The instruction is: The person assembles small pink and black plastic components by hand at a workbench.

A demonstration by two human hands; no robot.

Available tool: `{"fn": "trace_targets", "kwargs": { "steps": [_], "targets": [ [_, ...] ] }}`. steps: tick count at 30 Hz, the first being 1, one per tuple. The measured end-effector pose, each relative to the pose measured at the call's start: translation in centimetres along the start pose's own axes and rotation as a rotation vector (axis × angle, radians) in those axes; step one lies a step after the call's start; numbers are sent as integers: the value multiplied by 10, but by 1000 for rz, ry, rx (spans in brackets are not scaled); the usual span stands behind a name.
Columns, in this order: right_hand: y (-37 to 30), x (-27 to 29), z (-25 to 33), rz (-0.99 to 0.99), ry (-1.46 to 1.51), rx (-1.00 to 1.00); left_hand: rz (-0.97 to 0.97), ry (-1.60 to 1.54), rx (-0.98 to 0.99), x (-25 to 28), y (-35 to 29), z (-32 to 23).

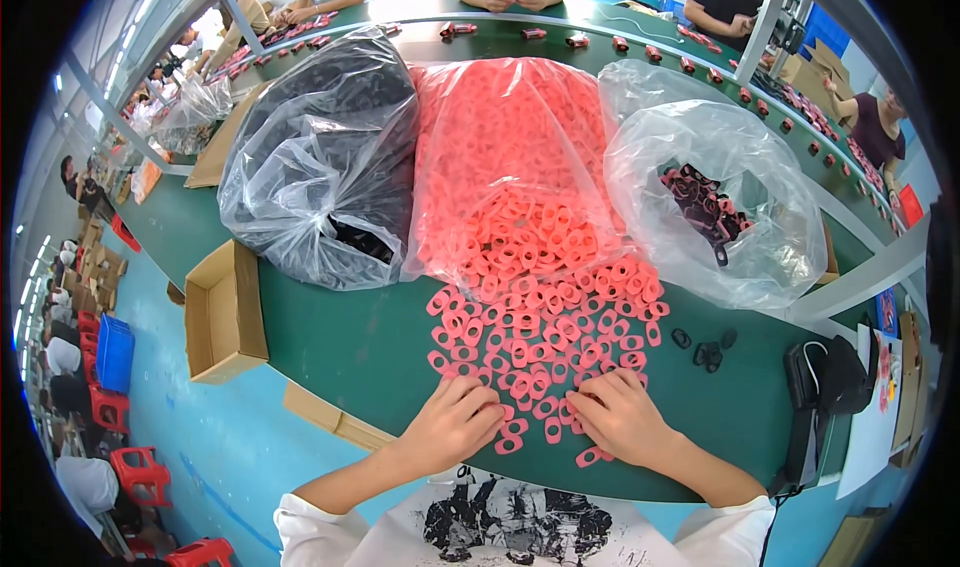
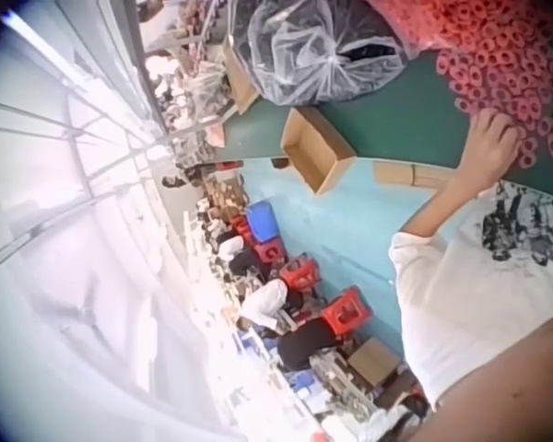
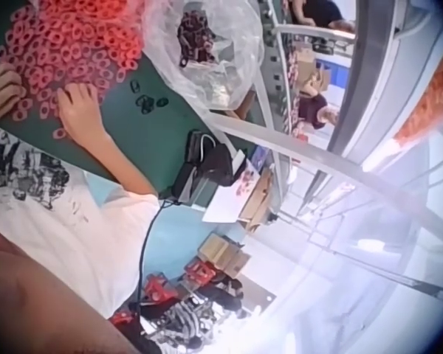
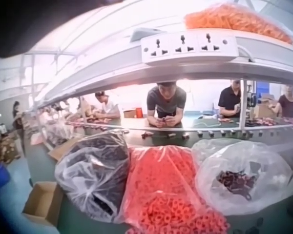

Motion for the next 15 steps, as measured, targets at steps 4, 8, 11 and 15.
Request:
{"fn": "trace_targets", "kwargs": {
  "steps": [4, 8, 11, 15],
  "targets": [
    [-5, -1, 2, 3, 8, 1, -1, -22, 4, -1, -1, -5],
    [0, -4, -10, 11, 4, -34, 23, -73, 6, -2, 11, 5],
    [10, -4, -16, -28, -15, 12, -30, -9, -12, 6, 18, 11],
    [11, 9, -7, -51, -48, 16, -45, 65, 65, 29, 18, 5]
  ]
}}
Point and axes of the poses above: each hand's wrist, its own y-axis towards the middle knuckle, its own x-axis out of the back of the hand, z = x × y, the point moved 2 cm from there along y, towards the middle knuckle, and after that the axes turned 2 degrees about z, right-handed, at the moved point
